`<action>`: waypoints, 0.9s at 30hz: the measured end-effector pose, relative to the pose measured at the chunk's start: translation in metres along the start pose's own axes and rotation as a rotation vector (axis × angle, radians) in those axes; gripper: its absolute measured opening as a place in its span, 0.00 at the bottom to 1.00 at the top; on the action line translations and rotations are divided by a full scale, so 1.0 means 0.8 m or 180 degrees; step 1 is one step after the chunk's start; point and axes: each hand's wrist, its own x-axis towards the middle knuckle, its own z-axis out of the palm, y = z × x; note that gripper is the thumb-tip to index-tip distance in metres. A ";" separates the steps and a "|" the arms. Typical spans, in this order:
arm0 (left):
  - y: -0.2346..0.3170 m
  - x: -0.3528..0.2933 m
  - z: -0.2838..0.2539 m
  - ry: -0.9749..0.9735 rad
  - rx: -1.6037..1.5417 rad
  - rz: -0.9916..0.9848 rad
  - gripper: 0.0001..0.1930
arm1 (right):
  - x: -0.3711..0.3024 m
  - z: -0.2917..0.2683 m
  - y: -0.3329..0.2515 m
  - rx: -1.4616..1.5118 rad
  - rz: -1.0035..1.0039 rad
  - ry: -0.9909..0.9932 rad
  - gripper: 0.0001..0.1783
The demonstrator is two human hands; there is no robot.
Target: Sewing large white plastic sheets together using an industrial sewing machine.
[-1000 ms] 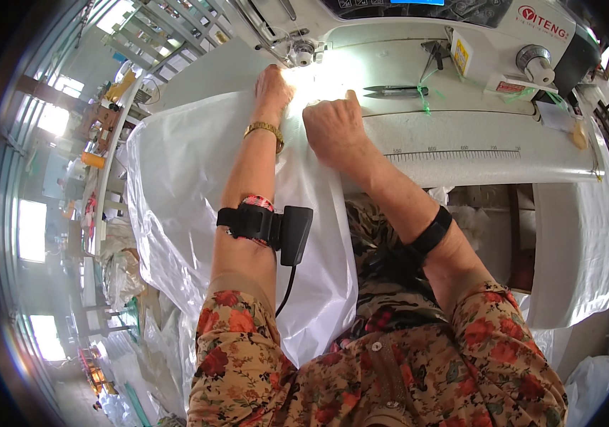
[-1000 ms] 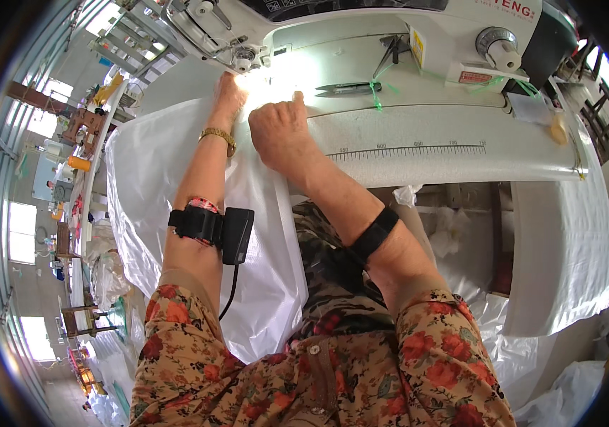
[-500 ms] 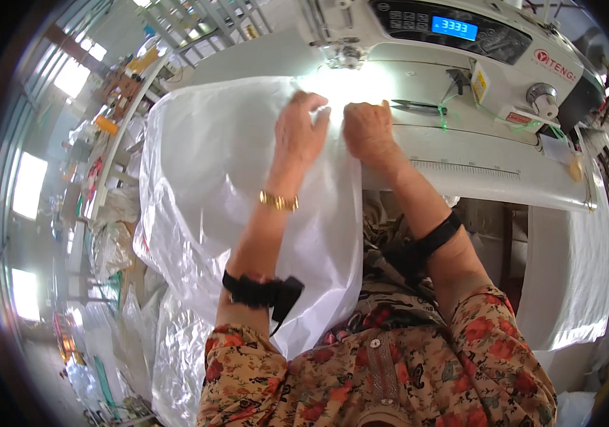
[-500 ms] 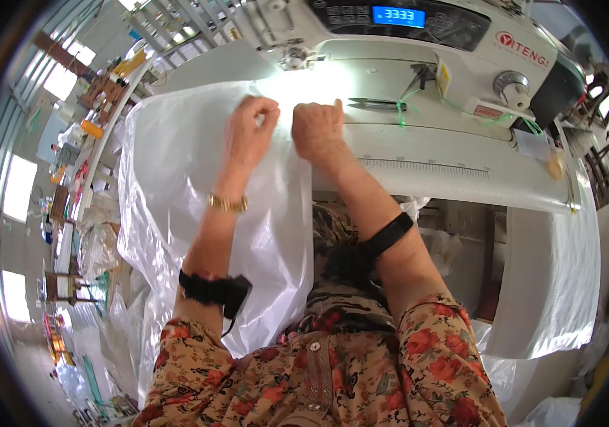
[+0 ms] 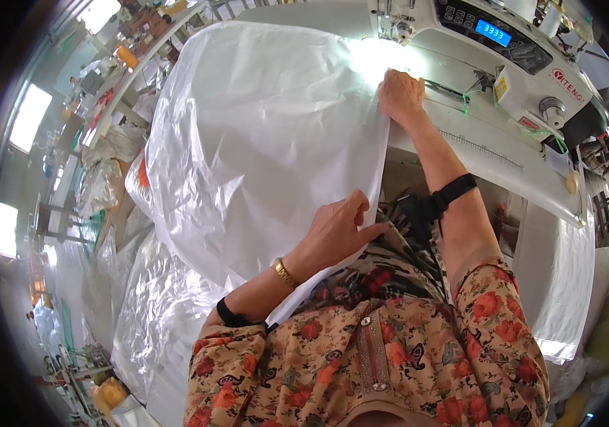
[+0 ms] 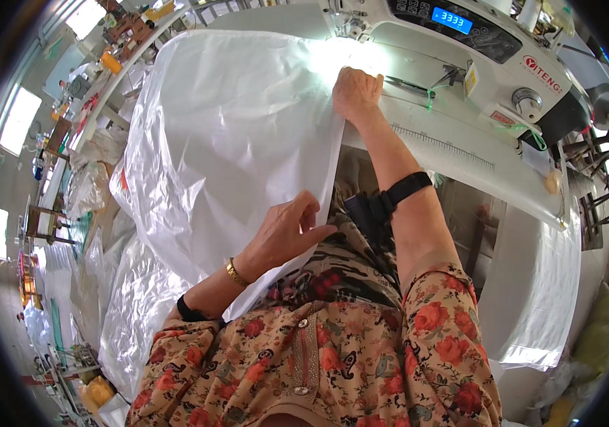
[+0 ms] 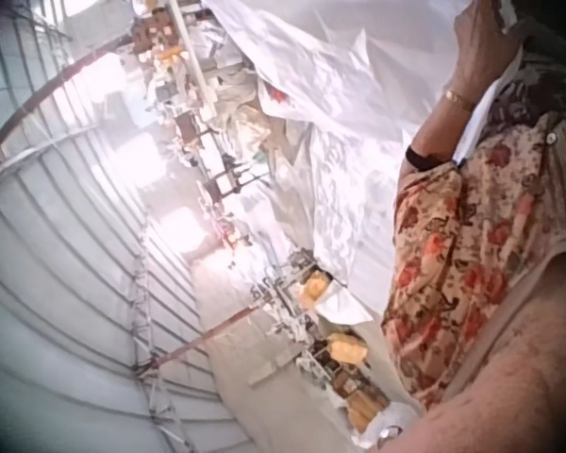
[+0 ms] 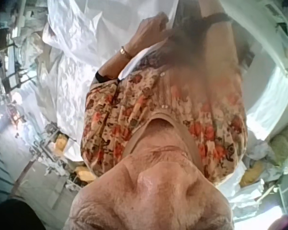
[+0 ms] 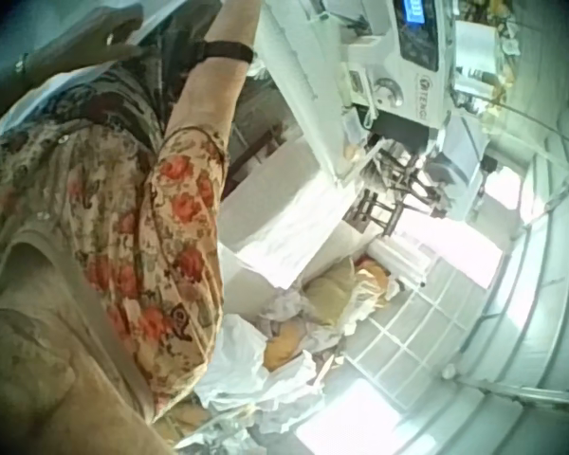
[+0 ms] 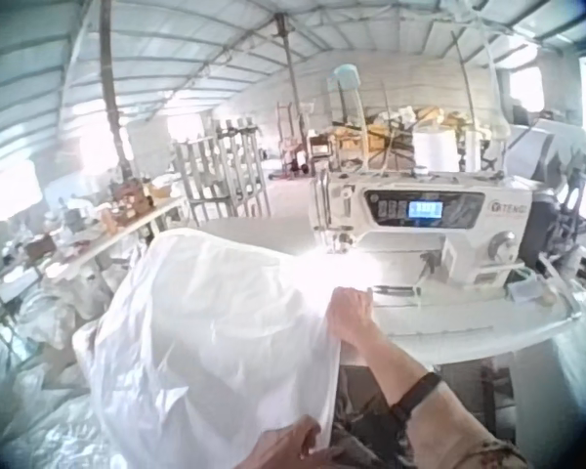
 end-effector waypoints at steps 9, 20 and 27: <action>-0.011 -0.080 -0.002 -0.0147 -0.0067 0.0056 0.16 | -0.144 -0.009 0.021 0.1409 -0.0319 0.1164 0.09; -0.024 -0.125 -0.011 0.0367 -0.0234 -0.0392 0.07 | -0.314 -0.056 -0.013 0.2756 -0.1455 -0.0203 0.10; -0.024 -0.123 0.000 0.0372 0.0657 0.0250 0.11 | -0.314 -0.067 -0.023 0.1575 -0.2186 -0.1297 0.22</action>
